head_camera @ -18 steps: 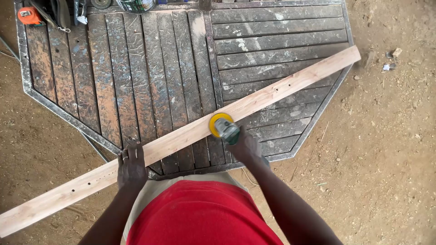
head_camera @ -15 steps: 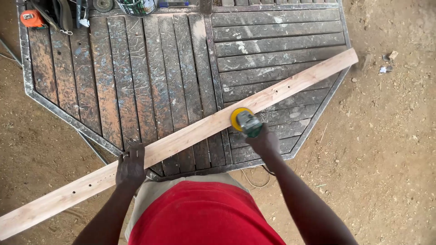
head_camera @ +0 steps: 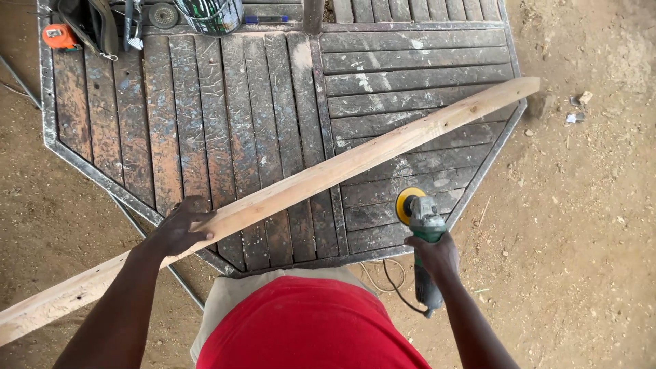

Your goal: Sanding a long wooden plank using a power angle grinder with a sanding attachment on a metal slatted table.

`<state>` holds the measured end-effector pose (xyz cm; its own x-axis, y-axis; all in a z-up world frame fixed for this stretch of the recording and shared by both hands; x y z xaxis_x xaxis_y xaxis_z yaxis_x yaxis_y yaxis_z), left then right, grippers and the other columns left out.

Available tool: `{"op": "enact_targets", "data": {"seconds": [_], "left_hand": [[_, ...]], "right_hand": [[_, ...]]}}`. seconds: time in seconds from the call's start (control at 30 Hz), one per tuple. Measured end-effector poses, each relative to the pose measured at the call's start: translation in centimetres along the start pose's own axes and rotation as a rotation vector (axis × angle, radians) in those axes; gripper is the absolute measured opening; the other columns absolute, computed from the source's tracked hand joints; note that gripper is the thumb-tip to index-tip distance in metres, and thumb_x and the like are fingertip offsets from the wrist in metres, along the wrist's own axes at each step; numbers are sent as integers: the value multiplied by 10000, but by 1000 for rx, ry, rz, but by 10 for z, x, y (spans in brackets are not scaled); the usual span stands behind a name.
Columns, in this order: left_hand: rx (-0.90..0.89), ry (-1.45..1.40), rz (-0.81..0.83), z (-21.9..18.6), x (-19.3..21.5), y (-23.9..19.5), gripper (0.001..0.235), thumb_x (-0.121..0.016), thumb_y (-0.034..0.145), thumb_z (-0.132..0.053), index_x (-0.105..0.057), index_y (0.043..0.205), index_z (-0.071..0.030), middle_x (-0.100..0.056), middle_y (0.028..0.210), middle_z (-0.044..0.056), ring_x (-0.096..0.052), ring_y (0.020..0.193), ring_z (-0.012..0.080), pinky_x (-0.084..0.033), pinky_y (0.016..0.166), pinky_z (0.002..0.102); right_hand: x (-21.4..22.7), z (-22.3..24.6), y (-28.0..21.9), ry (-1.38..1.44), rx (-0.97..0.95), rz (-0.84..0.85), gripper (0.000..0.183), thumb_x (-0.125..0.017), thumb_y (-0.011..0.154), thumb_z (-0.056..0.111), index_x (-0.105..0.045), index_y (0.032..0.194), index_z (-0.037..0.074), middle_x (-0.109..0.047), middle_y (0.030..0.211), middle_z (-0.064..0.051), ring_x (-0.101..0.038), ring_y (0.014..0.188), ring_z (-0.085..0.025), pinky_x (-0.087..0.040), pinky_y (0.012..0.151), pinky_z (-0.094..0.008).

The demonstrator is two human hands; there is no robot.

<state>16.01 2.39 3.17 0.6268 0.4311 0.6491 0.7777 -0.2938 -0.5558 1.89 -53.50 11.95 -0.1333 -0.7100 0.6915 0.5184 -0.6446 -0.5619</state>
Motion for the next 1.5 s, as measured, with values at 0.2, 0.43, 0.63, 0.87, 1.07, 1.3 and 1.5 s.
{"op": "enact_targets", "data": {"seconds": [0.2, 0.43, 0.63, 0.87, 1.07, 1.3, 1.5], "left_hand": [[60, 243, -97, 4, 11, -27, 623, -624, 900, -414, -524, 1481, -214, -633, 1374, 203, -672, 1178, 494, -532, 1042, 627], [186, 648, -115, 103, -63, 18, 677, -639, 864, -418, -407, 1482, -269, -670, 1247, 58, -745, 1090, 305, -587, 962, 501], [127, 668, -193, 73, -59, 8, 611, -676, 817, -450, -482, 1342, -204, -731, 1149, 80, -766, 1026, 326, -585, 916, 484], [-2, 848, -265, -7, -86, 4, 637, -626, 803, -536, -595, 1277, -111, -734, 941, 71, -759, 793, 254, -580, 704, 440], [-70, 795, -333, -101, -121, 41, 659, -578, 828, -617, -562, 1241, -104, -706, 928, 58, -735, 747, 238, -541, 666, 414], [-190, 651, -230, -176, -105, 37, 553, -583, 990, -466, -496, 1361, -65, -690, 1068, 108, -733, 904, 247, -572, 847, 408], [-92, 276, -677, -90, -85, 0, 425, -632, 922, -466, -652, 1180, -128, -711, 973, 120, -747, 840, 348, -567, 786, 477]], "right_hand": [[-44, -25, 8, 280, -37, 194, 540, -951, 609, 224, -655, 1020, 37, -679, 803, -141, -720, 763, -297, -508, 807, -471], [-63, -15, 17, 635, -21, 429, 464, -895, 654, 139, -669, 1036, 3, -695, 804, -234, -714, 776, -404, -532, 755, -525], [-52, 0, 29, 697, 52, 526, 465, -820, 696, 104, -650, 1120, 12, -688, 869, -236, -683, 808, -389, -529, 790, -548], [-60, 3, 19, 875, 70, 798, 455, -721, 702, 170, -630, 1131, 51, -630, 810, -153, -644, 761, -295, -544, 761, -510], [-52, -7, 16, 887, 86, 900, 496, -691, 719, 244, -611, 1168, 49, -608, 815, -133, -645, 781, -290, -535, 767, -501], [-40, -3, 11, 842, 160, 816, 467, -704, 746, 250, -614, 1151, 36, -665, 916, -175, -719, 944, -372, -551, 803, -529], [-52, -13, 10, 562, 91, 539, 466, -836, 714, 157, -665, 1096, -47, -677, 800, -264, -707, 727, -431, -552, 737, -560]]}}
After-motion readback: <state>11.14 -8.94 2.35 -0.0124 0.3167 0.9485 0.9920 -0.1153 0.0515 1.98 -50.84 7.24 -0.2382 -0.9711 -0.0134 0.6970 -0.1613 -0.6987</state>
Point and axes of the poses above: each hand's wrist, its own y-axis towards the middle knuckle, its own x-axis out of the back of the hand, z = x × y, the point moved 7 cm from there along y, towards the middle knuckle
